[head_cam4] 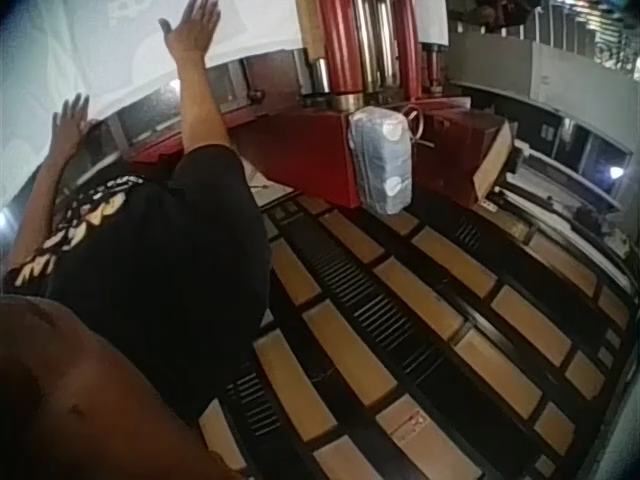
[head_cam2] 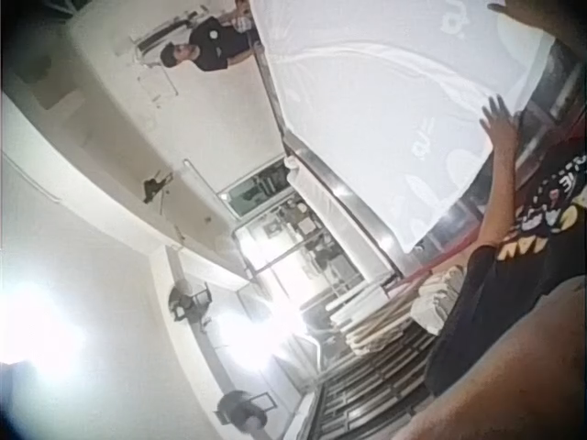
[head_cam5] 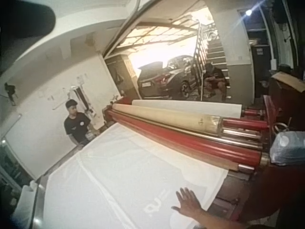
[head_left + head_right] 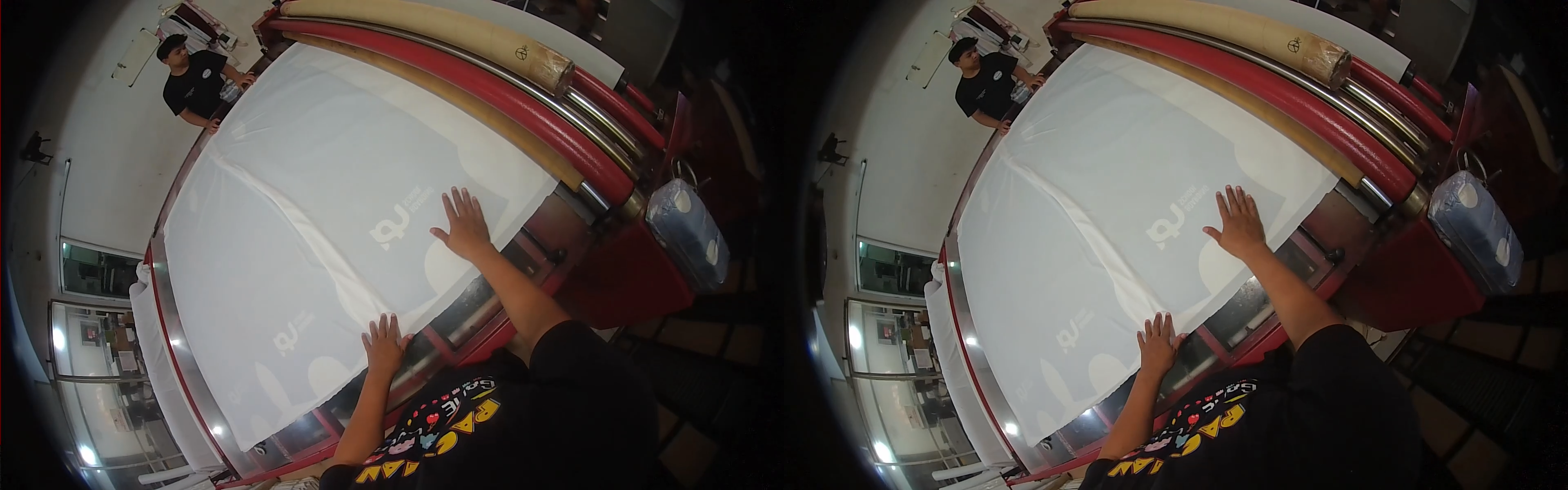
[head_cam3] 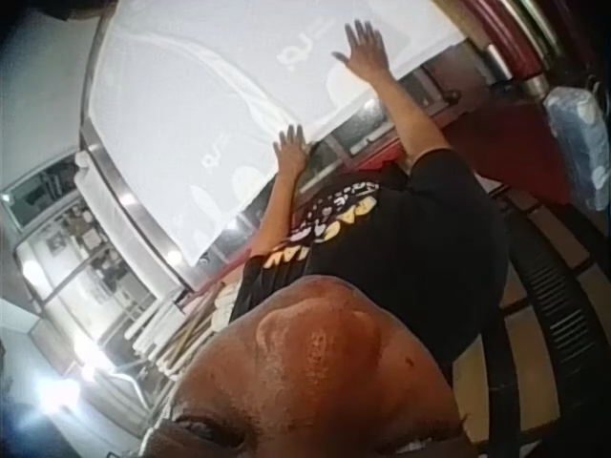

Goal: Operating a large sublimation heat press machine to transfer printed designs onto white fabric sheets, including alignment, cutting, and handling the rollers.

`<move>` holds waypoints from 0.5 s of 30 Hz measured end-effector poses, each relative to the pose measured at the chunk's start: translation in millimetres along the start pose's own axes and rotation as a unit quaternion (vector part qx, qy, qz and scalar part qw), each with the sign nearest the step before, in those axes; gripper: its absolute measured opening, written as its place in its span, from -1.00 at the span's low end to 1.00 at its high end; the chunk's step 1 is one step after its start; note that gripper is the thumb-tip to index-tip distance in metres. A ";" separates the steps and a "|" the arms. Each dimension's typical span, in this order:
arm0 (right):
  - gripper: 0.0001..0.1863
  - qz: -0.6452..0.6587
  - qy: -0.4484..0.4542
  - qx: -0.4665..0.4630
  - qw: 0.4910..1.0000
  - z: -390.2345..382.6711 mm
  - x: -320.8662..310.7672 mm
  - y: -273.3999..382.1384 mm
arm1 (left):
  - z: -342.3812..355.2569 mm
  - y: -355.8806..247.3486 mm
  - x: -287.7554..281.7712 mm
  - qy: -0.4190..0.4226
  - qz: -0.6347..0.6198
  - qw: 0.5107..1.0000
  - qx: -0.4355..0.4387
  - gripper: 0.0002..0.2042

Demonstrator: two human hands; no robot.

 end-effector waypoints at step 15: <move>-0.10 -0.017 0.054 0.022 0.998 -6.2 12.4 -0.7 | -9.1 4.3 -14.4 -0.038 -0.033 0.999 0.000 -0.28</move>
Point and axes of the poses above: each hand's wrist, its own z-axis towards the middle knuckle, its own x-axis out of the palm, y = z × x, the point moved 9 cm from there along z, towards the middle knuckle, and after that the axes turned 12 degrees about -z, right-handed, at the moved point
